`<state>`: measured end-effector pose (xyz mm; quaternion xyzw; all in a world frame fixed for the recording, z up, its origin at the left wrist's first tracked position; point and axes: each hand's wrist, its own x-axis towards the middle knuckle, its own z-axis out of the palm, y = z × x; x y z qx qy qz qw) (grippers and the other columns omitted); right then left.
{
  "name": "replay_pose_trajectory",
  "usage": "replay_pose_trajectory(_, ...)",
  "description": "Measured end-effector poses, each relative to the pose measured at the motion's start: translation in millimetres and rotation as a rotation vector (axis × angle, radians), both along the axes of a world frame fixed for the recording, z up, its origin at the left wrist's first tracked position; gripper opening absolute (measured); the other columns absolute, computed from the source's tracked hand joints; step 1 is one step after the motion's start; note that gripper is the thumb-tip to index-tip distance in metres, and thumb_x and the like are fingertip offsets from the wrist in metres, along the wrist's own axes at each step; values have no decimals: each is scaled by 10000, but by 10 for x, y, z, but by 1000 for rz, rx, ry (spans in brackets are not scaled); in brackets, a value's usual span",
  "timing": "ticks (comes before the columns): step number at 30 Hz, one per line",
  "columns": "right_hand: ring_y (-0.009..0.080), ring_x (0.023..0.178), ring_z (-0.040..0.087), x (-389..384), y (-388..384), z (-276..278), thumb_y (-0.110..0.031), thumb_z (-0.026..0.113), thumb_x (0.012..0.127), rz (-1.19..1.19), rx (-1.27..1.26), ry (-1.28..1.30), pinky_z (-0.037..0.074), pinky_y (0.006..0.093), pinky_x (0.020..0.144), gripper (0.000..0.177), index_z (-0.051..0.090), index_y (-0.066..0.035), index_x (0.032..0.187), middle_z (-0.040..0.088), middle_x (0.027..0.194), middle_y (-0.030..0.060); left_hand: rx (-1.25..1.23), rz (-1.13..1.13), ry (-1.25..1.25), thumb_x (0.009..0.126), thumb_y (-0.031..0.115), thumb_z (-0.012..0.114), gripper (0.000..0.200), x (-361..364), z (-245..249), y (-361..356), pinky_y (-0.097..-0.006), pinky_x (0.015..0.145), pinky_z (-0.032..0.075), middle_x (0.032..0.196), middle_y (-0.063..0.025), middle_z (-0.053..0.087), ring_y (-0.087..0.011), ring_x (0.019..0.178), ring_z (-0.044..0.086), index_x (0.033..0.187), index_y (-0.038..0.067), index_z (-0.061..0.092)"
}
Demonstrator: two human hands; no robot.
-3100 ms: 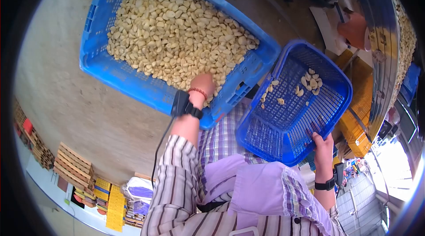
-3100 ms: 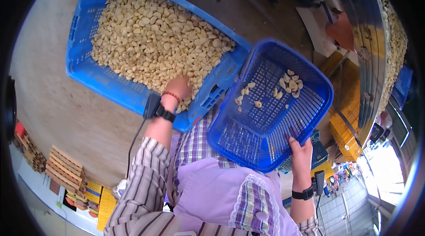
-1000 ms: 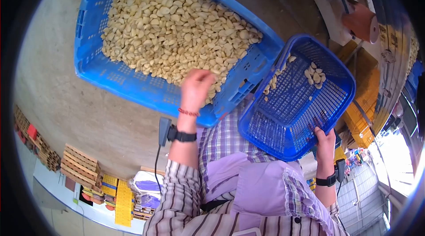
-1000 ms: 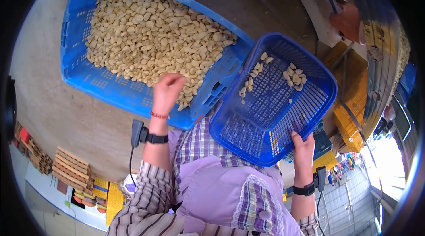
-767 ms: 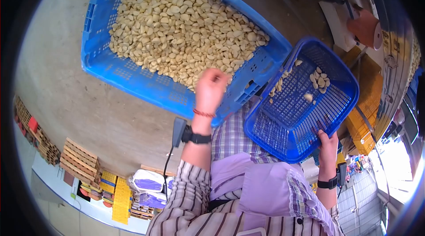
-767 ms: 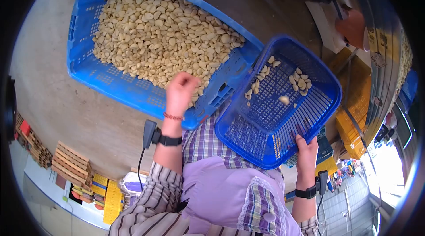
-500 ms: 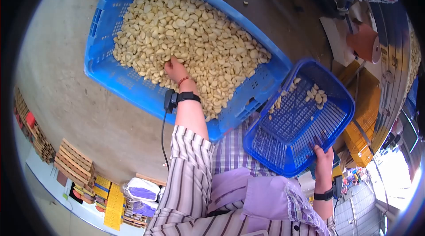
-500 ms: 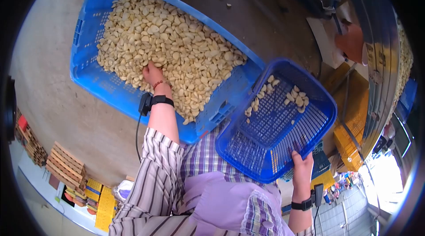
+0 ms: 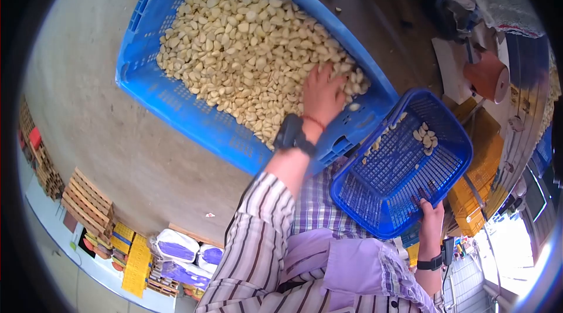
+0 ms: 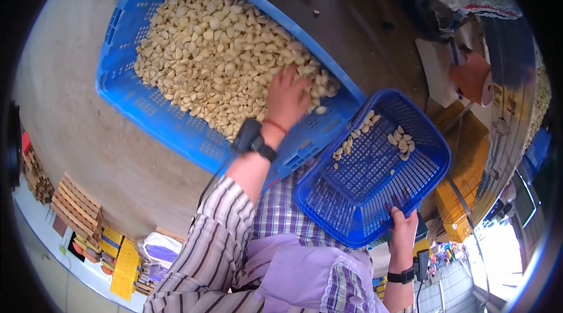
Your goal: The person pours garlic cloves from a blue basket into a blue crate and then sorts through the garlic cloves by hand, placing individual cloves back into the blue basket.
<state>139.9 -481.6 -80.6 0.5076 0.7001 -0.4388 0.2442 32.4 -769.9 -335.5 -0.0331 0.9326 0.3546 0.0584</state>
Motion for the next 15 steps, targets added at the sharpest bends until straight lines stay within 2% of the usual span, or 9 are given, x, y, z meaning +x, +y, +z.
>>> replay_pose_trajectory(1,168,999,600,-33,-10,11,-37,529,863,-1,9,6,476,285,879,404,514,26,1261,618,1176,96,-45,-100,-7,738,182,661,285,141,76,64,-464,997,421,1341,-169,492,-405,1163,508,1021,154,686)
replay_pose_trajectory(4,162,1001,595,-56,-8,86,-41,530,867,-15,7,-11,473,283,880,404,514,21,1265,617,1174,93,-77,-242,-196,777,224,653,289,652,119,-46,-444,1000,439,1446,-163,393,-385,1204,501,1061,204,701)
replay_pose_trajectory(5,169,1004,599,-40,10,76,-49,524,867,18,21,-15,481,292,882,407,511,15,1269,612,1182,93,-74,-246,-195,777,224,653,289,695,279,-145,-444,1000,439,1446,-163,393,-385,1204,501,1061,204,701)
replay_pose_trajectory(7,177,1007,603,-5,39,34,-56,517,867,46,35,-22,490,301,884,411,508,10,1272,607,1189,94,100,-320,-626,814,269,642,318,641,634,-410,-425,966,478,1436,-179,420,-379,1171,541,1124,218,690)
replay_pose_trajectory(8,175,1002,604,9,52,13,-60,519,868,49,31,-5,491,299,878,411,507,9,1272,607,1184,93,101,-325,-631,814,269,642,318,637,663,-545,-425,966,478,1436,-179,420,-379,1171,541,1124,218,690)
replay_pose_trajectory(10,174,997,605,7,58,12,-63,520,869,46,30,8,493,297,873,411,506,8,1273,608,1179,92,83,-392,-769,836,293,625,328,656,688,-816,-413,920,501,1338,-158,533,-360,1072,609,1133,167,682)
replay_pose_trajectory(12,161,1027,583,-14,39,25,-41,541,879,8,19,-1,455,291,916,406,511,22,1279,613,1180,88,15,-264,-807,839,310,632,315,539,439,-1034,-419,855,516,1118,-172,651,-352,987,636,1095,133,682)
replay_pose_trajectory(14,166,1031,583,31,59,27,-39,543,878,-1,16,3,452,292,923,409,510,23,1281,612,1183,90,-28,154,-627,822,336,678,351,326,263,-1109,-406,767,519,936,-155,693,-337,886,656,1074,92,677)
replay_pose_trajectory(15,170,1034,583,47,62,25,-36,544,876,-5,9,8,449,293,929,413,509,25,1283,611,1185,92,-59,224,-573,817,322,687,349,247,147,-1150,-400,742,521,909,-151,695,-339,842,659,1068,80,673)
